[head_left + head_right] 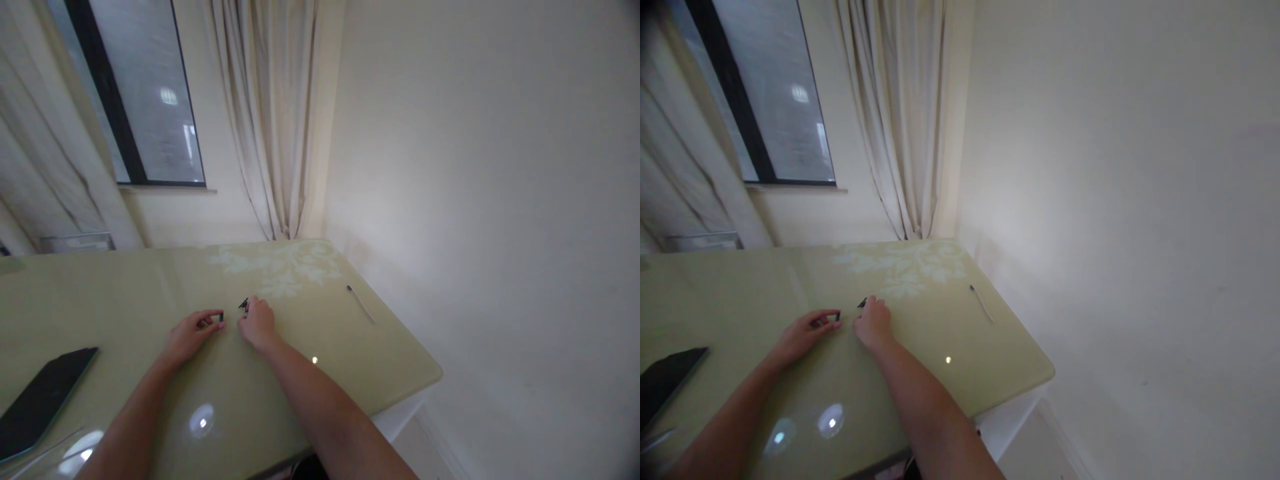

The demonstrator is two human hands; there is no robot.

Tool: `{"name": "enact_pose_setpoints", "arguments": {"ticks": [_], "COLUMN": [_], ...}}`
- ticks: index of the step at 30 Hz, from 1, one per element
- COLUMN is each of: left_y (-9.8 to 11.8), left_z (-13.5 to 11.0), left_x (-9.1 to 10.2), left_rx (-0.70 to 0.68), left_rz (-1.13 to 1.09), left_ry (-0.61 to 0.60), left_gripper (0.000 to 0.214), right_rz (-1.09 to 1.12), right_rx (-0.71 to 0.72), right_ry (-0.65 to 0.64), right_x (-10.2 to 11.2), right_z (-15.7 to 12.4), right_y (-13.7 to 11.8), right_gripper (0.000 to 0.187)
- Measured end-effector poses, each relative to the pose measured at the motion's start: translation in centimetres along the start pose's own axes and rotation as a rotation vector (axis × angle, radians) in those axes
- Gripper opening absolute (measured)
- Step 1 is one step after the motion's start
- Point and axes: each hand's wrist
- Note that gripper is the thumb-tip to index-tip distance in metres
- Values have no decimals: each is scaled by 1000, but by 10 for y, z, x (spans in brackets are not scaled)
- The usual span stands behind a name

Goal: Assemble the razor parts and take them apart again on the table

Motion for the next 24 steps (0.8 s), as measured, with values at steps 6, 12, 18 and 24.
{"name": "enact_pose_setpoints", "arguments": {"ticks": [6,12,18,24], "left_y": [6,2,-3,11], "left_z": [1,5,7,-2], "left_x": [1,-1,-5,-4], "left_rx": [33,23,20,89], "left_rz": [85,103,66,26], "left_ry": [-107,-103,-63,84], "left_gripper": [53,50,55,55], "right_rz": [83,-78,-152,-56], "right_rx": [-16,-101,-225,-63], "right_ry": [15,324,502,346], "right_x": [17,118,189,167], "right_z": [-4,-11,-34,-34], "right_y": [22,132,222,208], "right_gripper": [45,29,30,26]}}
Point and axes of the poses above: each hand's wrist, its own z-axis towards the middle knuckle, its own x-axis out of the back of the hand, y = z × x, and after that the axes turned 3 degrees about z, right-handed
